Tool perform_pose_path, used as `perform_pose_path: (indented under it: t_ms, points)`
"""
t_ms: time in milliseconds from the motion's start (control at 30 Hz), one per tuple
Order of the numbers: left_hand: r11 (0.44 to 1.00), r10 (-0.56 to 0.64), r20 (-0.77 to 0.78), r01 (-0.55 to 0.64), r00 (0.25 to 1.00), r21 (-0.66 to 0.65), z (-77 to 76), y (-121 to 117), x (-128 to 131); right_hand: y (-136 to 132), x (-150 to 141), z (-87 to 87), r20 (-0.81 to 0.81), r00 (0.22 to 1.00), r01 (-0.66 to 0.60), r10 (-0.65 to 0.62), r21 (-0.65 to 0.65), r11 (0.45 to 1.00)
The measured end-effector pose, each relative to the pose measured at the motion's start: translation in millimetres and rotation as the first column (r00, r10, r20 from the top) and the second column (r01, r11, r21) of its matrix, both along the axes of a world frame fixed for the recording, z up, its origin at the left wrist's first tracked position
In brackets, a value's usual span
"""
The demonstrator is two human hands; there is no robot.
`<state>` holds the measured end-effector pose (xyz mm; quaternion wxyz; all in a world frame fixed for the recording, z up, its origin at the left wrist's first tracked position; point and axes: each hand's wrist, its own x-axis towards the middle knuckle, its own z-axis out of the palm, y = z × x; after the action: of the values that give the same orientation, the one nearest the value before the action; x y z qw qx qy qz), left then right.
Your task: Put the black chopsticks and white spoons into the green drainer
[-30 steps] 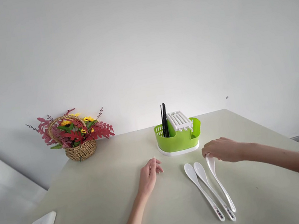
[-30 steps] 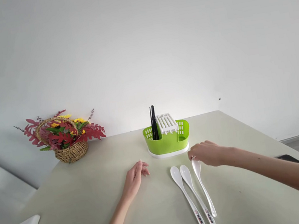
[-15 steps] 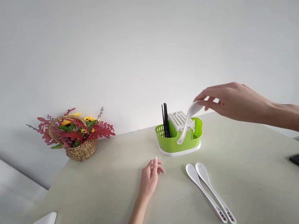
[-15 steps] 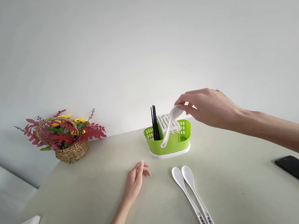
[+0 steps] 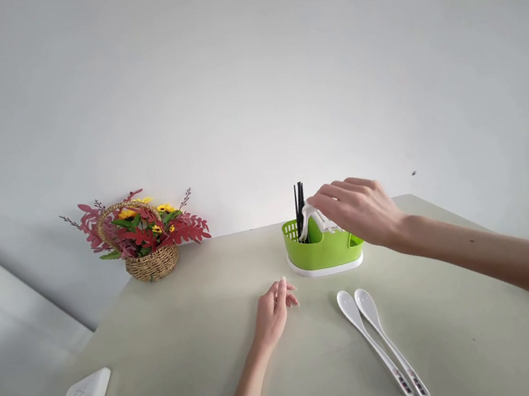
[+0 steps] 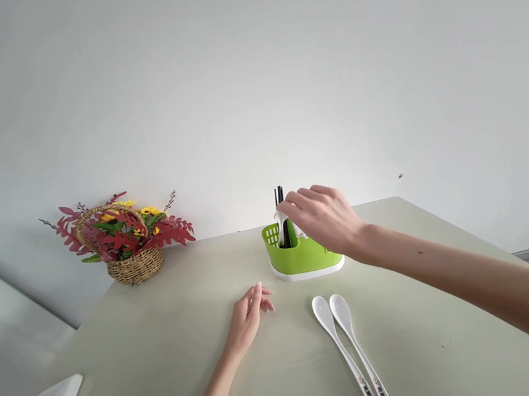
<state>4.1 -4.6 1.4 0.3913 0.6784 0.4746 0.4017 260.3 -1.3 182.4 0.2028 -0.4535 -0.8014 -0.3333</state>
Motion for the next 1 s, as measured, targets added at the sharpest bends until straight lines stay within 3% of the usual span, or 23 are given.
perform_pose_path:
  t_ms: [200, 433, 633, 767, 900, 1000]
  points:
    - [1.000, -0.011, -0.004, 0.011, 1.000, 0.001, -2.0, -0.7, 0.1, 11.3, -9.8, -34.7, 0.134, 0.988, -0.077, 0.078, -0.010, 0.997]
    - [1.000, -0.020, -0.018, 0.020, 1.000, 0.016, -2.7, -1.2, -0.8, 14.5, -12.7, -65.6, 0.166, 0.979, -0.127, 0.116, 0.054, 0.990]
    - [0.999, -0.028, -0.030, 0.029, 0.999, 0.026, -2.7, -0.7, -1.2, 16.5, -9.5, -72.5, 0.070, 0.988, -0.144, 0.138, 0.100, 0.984]
    - [0.999, -0.022, -0.040, 0.024, 0.999, 0.036, -3.7, 0.4, -0.5, 0.6, -4.5, -71.6, 0.014, 0.980, -0.199, 0.198, 0.096, 0.975]
    - [0.999, -0.025, -0.046, 0.027, 0.999, 0.044, -4.0, 0.1, -0.7, -22.0, 8.0, -90.2, 0.031, 0.927, -0.372, 0.373, -0.016, 0.928]
    - [0.999, -0.032, -0.053, 0.034, 0.998, 0.039, -4.2, -0.8, -1.6, -33.2, 22.9, -113.8, 0.051, 0.916, -0.379, 0.397, -0.215, 0.900]
